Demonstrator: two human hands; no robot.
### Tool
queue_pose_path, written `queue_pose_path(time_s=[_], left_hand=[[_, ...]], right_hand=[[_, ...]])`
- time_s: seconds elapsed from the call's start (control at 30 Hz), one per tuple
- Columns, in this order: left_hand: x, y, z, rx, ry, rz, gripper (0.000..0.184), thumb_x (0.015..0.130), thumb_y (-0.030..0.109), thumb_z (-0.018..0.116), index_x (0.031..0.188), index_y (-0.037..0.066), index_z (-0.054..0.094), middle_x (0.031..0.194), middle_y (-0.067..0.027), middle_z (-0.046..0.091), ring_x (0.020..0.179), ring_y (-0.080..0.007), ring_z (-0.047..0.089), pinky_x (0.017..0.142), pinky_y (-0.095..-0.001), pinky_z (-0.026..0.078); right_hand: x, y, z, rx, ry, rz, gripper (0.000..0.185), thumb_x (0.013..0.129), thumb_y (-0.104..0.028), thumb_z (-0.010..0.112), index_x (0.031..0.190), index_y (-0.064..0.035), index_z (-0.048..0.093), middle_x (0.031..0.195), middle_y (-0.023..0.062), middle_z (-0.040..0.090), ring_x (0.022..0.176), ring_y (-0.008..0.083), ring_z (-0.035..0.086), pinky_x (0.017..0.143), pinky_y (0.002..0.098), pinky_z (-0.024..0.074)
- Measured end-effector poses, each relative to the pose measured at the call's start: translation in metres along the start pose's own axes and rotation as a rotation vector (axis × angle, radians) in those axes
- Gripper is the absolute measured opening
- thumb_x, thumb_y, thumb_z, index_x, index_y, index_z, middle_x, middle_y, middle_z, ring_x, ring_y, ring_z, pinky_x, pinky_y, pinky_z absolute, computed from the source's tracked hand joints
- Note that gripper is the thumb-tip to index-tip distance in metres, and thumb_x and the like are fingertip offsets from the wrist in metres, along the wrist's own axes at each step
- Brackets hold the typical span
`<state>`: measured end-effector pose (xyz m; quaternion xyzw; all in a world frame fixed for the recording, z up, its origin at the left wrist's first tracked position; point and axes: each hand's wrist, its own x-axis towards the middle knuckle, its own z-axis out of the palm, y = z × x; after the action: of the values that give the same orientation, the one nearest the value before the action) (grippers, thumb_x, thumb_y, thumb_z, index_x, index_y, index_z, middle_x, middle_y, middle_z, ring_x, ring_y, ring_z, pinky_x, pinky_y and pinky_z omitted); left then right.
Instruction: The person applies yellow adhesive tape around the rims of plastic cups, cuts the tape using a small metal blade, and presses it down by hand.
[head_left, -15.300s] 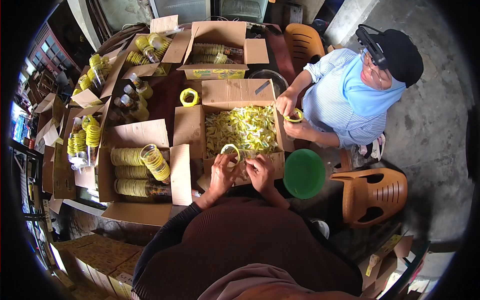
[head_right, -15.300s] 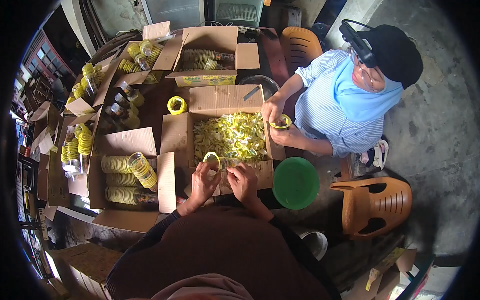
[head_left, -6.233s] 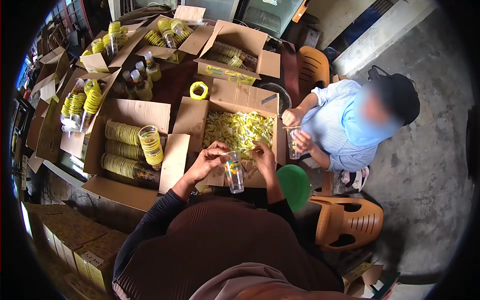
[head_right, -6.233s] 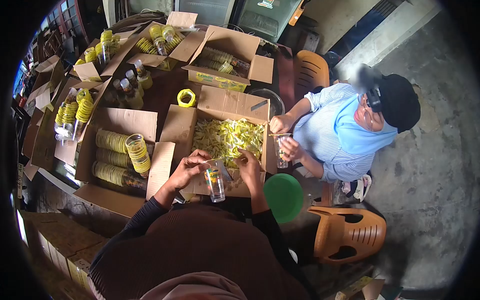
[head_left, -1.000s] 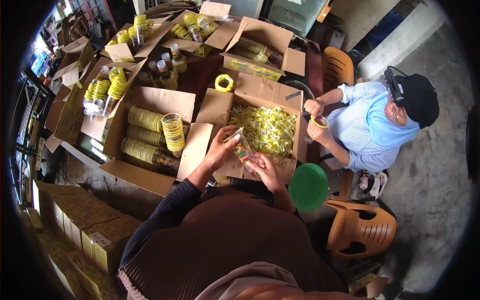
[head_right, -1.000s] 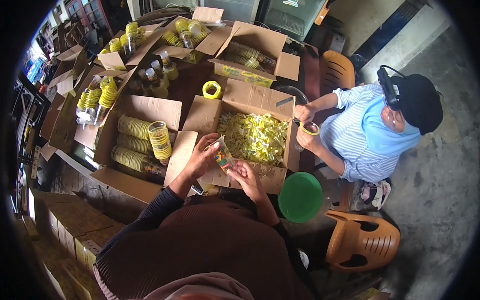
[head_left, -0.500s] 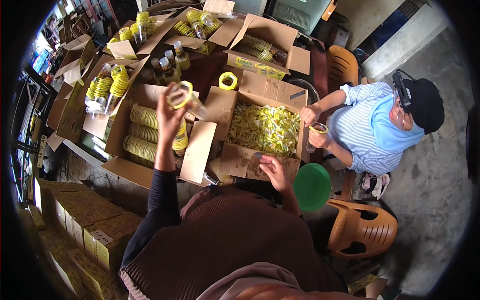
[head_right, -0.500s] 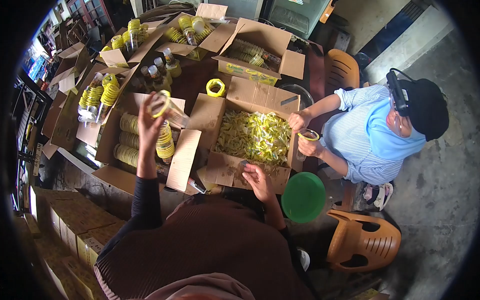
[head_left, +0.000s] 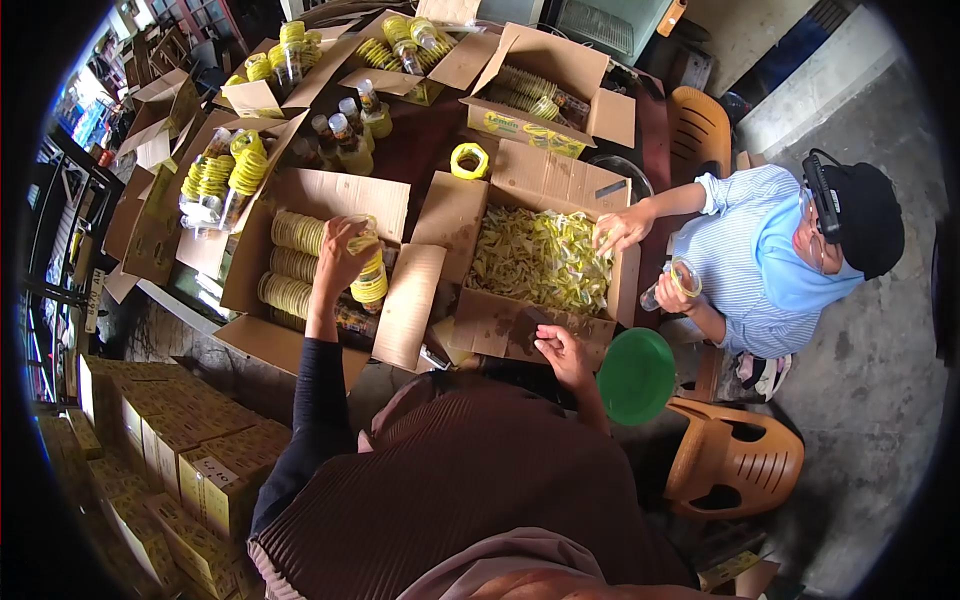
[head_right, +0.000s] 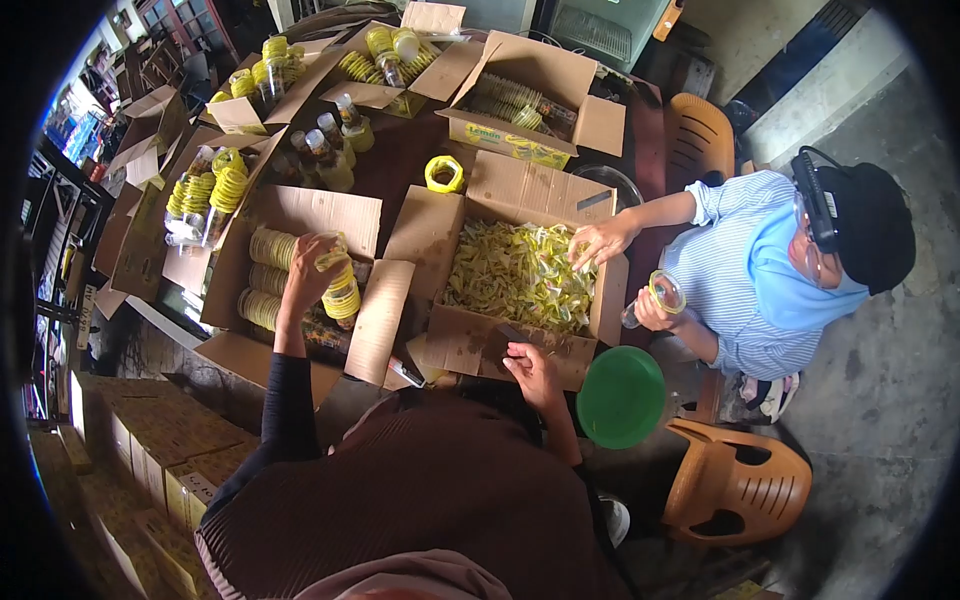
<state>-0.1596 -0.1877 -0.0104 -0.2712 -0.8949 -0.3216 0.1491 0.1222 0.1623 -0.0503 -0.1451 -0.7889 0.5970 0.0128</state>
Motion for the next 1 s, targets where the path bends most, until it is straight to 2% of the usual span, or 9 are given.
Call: queue_pose_path(time_s=[0.03,0.13,0.17,0.3,0.53,0.6,0.67,0.77,1.0], left_hand=[[-0.005,0.015,-0.006,0.188,-0.002,-0.032,0.054,0.067,0.026,0.084,0.115,0.010,0.063,0.116,-0.0175,0.057,0.118,-0.0345,0.049,0.098,-0.0458,0.043],[-0.013,0.006,0.001,0.081,0.014,-0.065,0.054,0.065,0.025,0.086,0.112,0.010,0.064,0.115,-0.0182,0.057,0.116,-0.0356,0.051,0.097,-0.0459,0.045],[-0.015,0.004,0.000,-0.097,-0.019,-0.221,0.052,0.064,0.022,0.086,0.110,0.009,0.064,0.111,-0.0177,0.059,0.109,-0.0353,0.057,0.092,-0.0448,0.049],[-0.019,0.004,-0.018,-0.038,0.018,-0.201,0.049,0.065,0.019,0.085,0.109,0.010,0.065,0.102,-0.0150,0.063,0.094,-0.0329,0.064,0.083,-0.0421,0.053],[-0.030,-0.017,-0.060,-0.059,0.115,-0.312,0.049,0.070,0.024,0.083,0.113,0.007,0.065,0.109,-0.0176,0.062,0.105,-0.0315,0.060,0.091,-0.0417,0.047],[-0.034,-0.024,-0.054,-0.113,0.123,-0.248,0.055,0.071,0.021,0.083,0.118,0.006,0.060,0.113,-0.0179,0.062,0.105,-0.0299,0.061,0.090,-0.0407,0.049],[-0.041,-0.016,-0.039,-0.423,0.092,-0.343,0.074,0.070,0.016,0.085,0.131,0.006,0.044,0.117,-0.0171,0.061,0.104,-0.0270,0.062,0.090,-0.0371,0.051],[-0.050,0.007,-0.027,-0.399,0.022,-0.328,0.088,0.067,0.019,0.087,0.137,0.005,0.035,0.120,-0.0200,0.058,0.109,-0.0292,0.059,0.094,-0.0379,0.049],[-0.083,-0.012,0.015,-0.268,0.069,-0.288,0.123,0.057,0.014,0.092,0.147,0.009,0.008,0.138,-0.0222,0.036,0.124,-0.0358,0.045,0.103,-0.0438,0.041]], right_hand=[[-0.001,0.001,0.000,0.002,0.004,0.006,0.030,0.091,-0.013,0.065,0.117,0.0015,0.058,0.110,0.0134,0.066,0.095,0.0185,0.066,0.082,0.0303,0.0534],[-0.006,0.007,0.000,-0.015,0.018,0.013,0.029,0.091,-0.012,0.065,0.116,0.0018,0.058,0.109,0.0137,0.067,0.094,0.0188,0.067,0.081,0.0303,0.0541],[-0.007,0.011,0.001,-0.002,0.017,0.021,0.029,0.091,-0.012,0.065,0.116,0.0019,0.058,0.109,0.0136,0.067,0.094,0.0187,0.067,0.080,0.0301,0.0541],[-0.009,0.012,0.005,0.014,0.006,0.032,0.028,0.091,-0.011,0.065,0.115,0.0016,0.059,0.109,0.0133,0.066,0.093,0.0184,0.067,0.080,0.0299,0.0542],[-0.001,-0.010,0.024,0.008,-0.049,-0.047,0.026,0.091,-0.011,0.065,0.114,0.0014,0.059,0.109,0.0131,0.065,0.092,0.0181,0.066,0.080,0.0299,0.0540],[0.001,-0.018,0.030,-0.019,-0.102,-0.033,0.026,0.091,-0.011,0.064,0.114,0.0014,0.058,0.109,0.0138,0.065,0.094,0.0192,0.066,0.082,0.0308,0.0537],[0.004,-0.012,0.037,-0.032,-0.122,-0.045,0.027,0.091,-0.011,0.064,0.115,0.0013,0.058,0.109,0.0144,0.065,0.095,0.0200,0.066,0.082,0.0315,0.0536],[0.001,-0.012,0.039,-0.055,-0.152,-0.052,0.027,0.092,-0.011,0.064,0.116,0.0012,0.058,0.110,0.0155,0.065,0.096,0.0215,0.066,0.083,0.0327,0.0535],[-0.008,-0.004,0.028,-0.055,-0.121,-0.028,0.028,0.092,-0.011,0.064,0.117,0.0012,0.058,0.107,0.0154,0.066,0.097,0.0221,0.066,0.084,0.0330,0.0534]])
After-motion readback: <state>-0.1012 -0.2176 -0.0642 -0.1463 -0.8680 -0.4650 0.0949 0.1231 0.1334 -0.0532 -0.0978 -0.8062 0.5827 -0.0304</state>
